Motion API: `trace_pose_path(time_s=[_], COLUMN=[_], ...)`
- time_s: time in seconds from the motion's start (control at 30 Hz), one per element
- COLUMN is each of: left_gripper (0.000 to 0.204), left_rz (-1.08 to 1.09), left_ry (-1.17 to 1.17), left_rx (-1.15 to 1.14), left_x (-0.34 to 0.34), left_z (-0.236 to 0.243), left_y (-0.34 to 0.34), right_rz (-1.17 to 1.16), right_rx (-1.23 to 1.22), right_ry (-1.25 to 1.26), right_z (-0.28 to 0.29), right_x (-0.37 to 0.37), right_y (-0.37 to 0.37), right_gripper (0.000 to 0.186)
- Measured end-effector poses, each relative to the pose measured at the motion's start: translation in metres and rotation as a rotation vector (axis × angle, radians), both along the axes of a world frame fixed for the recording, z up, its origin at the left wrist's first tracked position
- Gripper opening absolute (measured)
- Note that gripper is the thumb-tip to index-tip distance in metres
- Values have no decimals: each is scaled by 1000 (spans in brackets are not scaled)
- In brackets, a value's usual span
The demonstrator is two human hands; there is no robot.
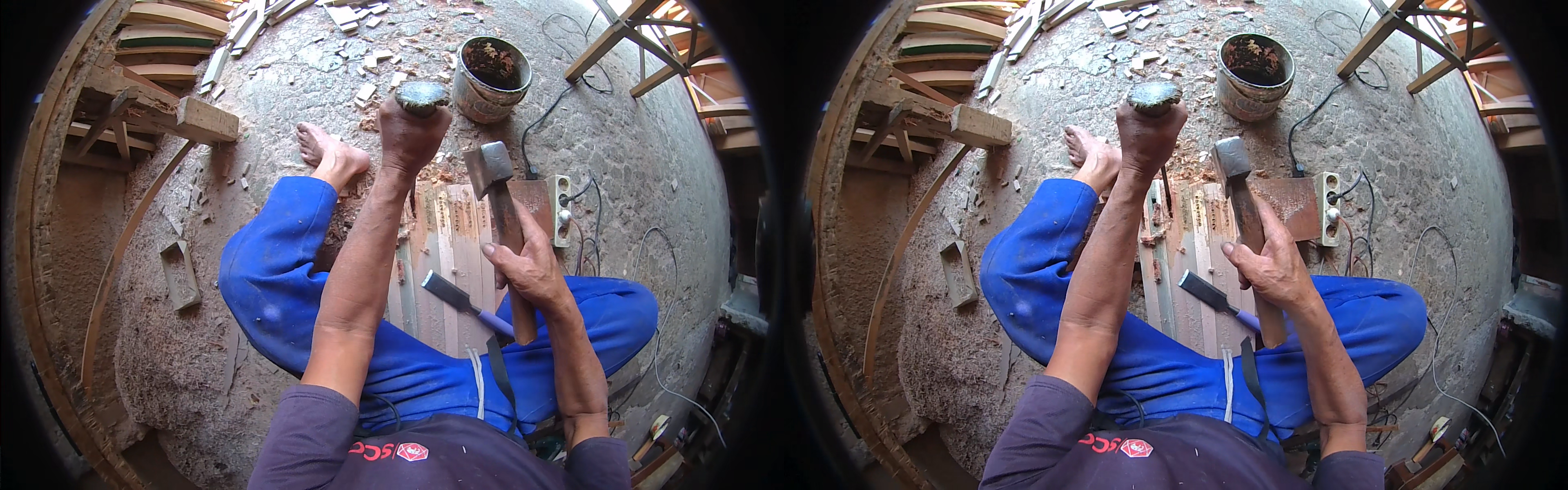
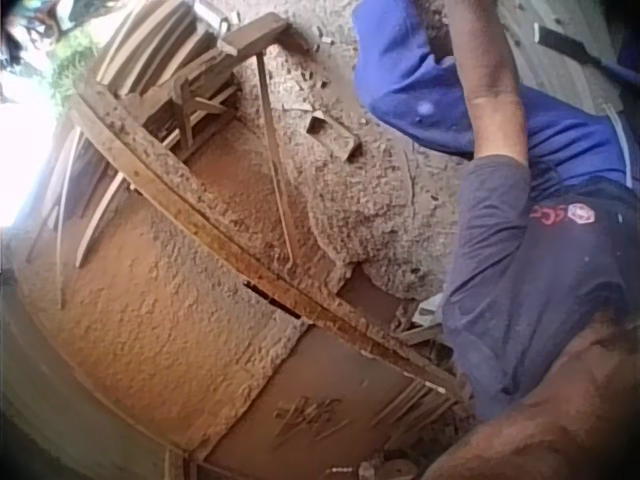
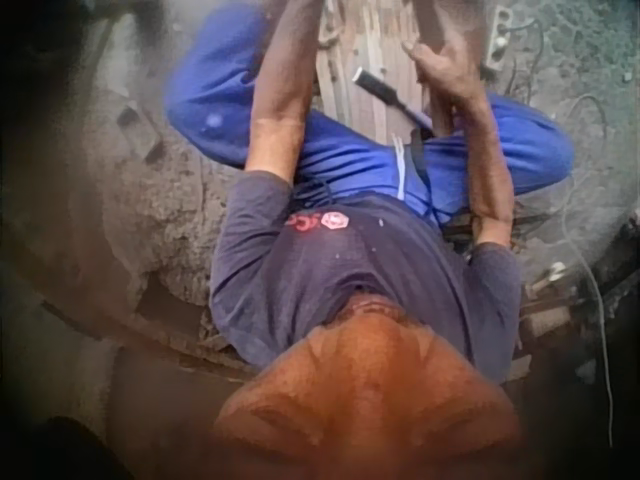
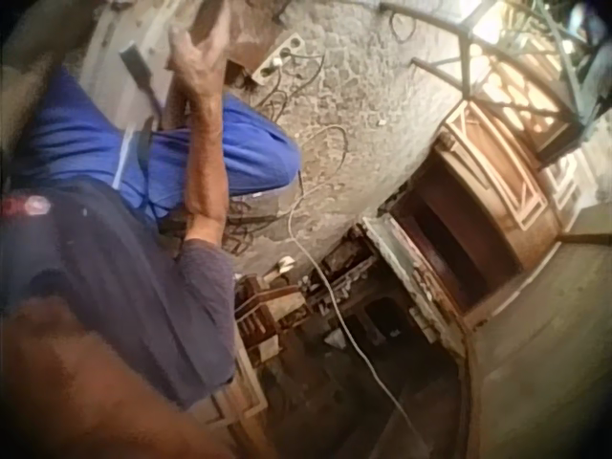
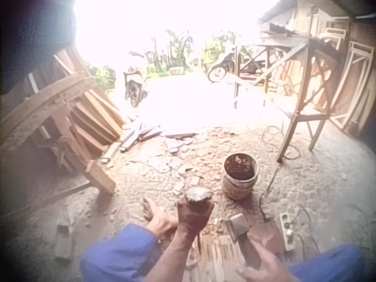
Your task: The person sits on the floor and uses a hammer and chisel to carve a small piece of wood. They repeatedly strike the chisel to remove wood chips, occasionally adjusting the wood's position. The task continues without a visible final state or destination for the carved piece.
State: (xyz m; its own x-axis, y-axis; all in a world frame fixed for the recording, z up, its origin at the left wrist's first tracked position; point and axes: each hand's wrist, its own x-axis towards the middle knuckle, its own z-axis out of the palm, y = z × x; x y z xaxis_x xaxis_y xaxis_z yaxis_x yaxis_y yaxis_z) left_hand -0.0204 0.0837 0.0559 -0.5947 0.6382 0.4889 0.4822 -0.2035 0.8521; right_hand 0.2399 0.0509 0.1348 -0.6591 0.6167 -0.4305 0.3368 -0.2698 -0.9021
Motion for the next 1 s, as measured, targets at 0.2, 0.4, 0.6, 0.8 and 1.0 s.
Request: trace_pose_path(time_s=[0.2, 0.4, 0.6, 0.8, 1.0], left_gripper=[5, 9, 18, 13, 9], left_rz=[16, 46, 157, 16, -22], left_ry=[-130, -20, 255, -133, -115], left_rx=[77, 47, 169, 138, 85], left_x=[-6, -7, 5, 4, -10], left_z=[-2, 0, 0, 0, -6], left_y=[-14, -24, -16, -11, -11], right_rz=[174, 145, 525, 327, -114], right_rx=[785, 1316, 1298, 1172, 1712], right_ry=[-85, 190, -545, -41, 232], right_z=[48, 115, 67, 85, 182], right_x=[-25, -71, -87, -74, -86], right_y=[26, 40, 36, 45, 58], right_gripper=[68, 65, 65, 68, 27])
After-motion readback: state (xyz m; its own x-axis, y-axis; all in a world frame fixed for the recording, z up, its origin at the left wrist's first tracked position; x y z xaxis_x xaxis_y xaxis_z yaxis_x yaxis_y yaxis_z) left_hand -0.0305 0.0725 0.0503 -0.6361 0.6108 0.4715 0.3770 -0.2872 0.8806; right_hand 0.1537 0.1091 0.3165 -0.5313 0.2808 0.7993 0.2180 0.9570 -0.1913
